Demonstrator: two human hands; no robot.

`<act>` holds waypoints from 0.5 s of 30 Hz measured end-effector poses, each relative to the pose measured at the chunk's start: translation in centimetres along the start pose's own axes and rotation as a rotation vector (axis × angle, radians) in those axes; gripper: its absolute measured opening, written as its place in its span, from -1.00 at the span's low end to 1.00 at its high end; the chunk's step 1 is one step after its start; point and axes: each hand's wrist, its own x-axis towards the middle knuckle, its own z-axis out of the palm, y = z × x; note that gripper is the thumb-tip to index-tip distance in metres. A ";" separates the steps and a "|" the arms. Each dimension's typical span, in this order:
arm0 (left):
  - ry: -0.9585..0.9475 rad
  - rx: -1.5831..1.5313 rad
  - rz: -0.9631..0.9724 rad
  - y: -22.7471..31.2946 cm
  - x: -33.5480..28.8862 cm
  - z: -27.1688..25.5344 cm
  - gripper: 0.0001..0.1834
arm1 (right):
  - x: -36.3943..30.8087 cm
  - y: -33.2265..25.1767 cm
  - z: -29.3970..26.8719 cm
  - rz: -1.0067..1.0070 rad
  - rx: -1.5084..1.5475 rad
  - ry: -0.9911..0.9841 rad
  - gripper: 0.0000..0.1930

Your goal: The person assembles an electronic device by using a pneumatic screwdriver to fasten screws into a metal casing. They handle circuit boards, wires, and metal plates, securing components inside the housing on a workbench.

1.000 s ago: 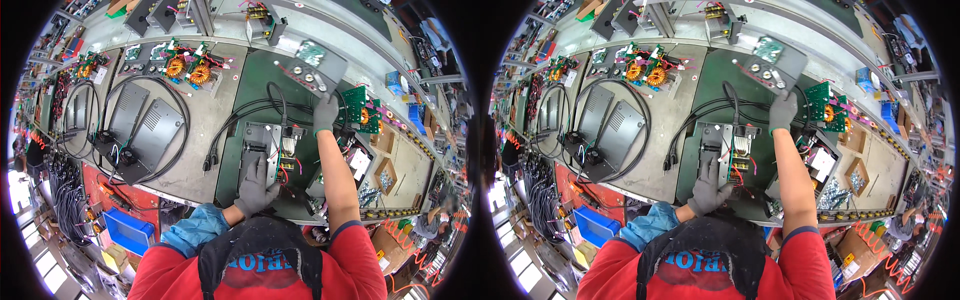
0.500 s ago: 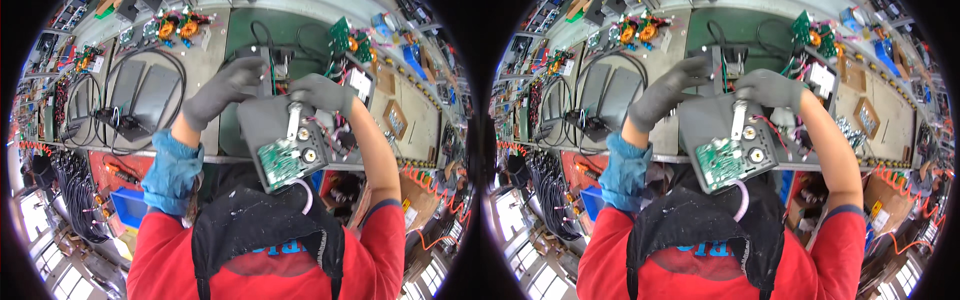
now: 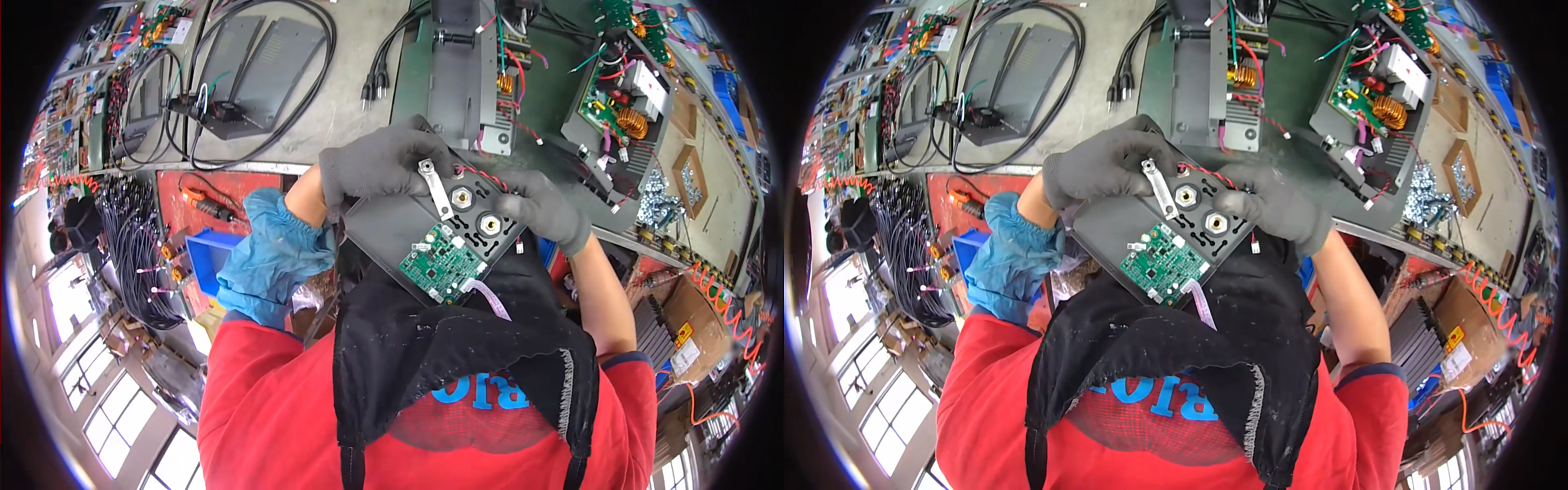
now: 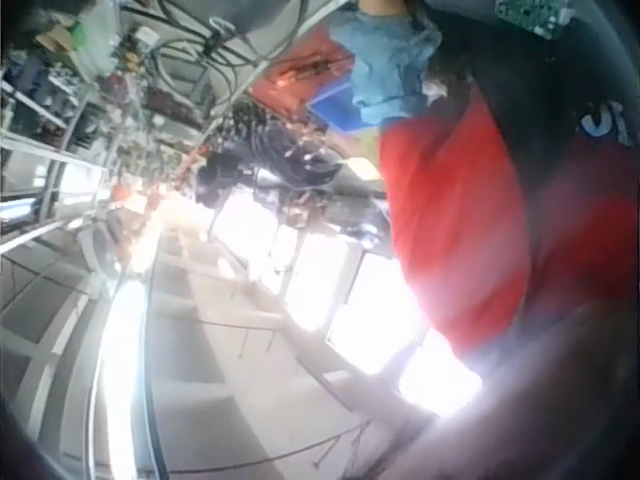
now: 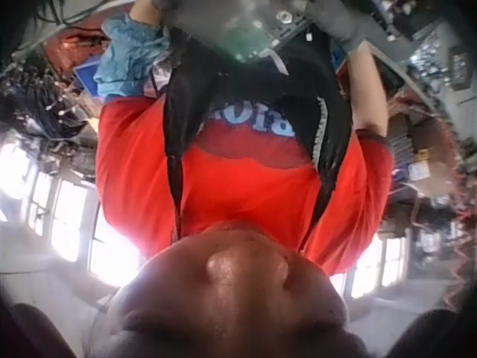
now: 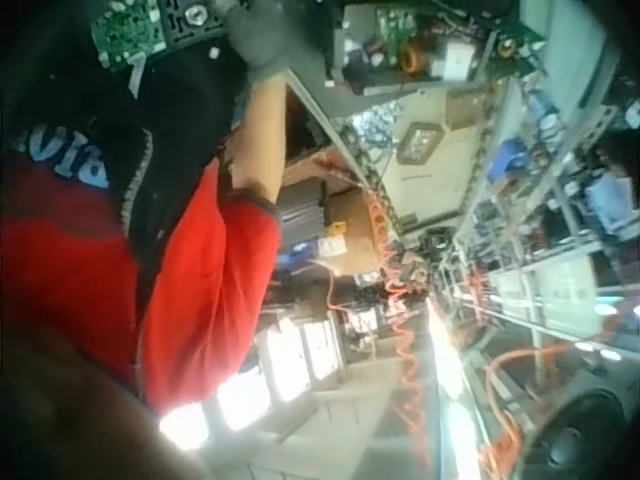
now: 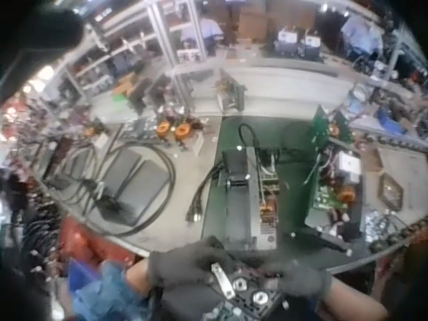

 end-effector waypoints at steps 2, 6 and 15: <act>0.035 -0.054 -0.024 -0.3 -0.2 0.5 -0.64 | -0.3 0.1 0.6 0.121 -0.016 0.027 -0.47; 0.114 -0.193 -0.112 -0.2 -0.4 1.4 -0.67 | -0.3 -0.5 0.8 0.221 -0.039 0.041 -0.54; 0.121 -0.266 -0.360 -1.4 0.1 2.2 -0.68 | 0.1 2.7 1.7 0.225 -0.117 0.157 -0.58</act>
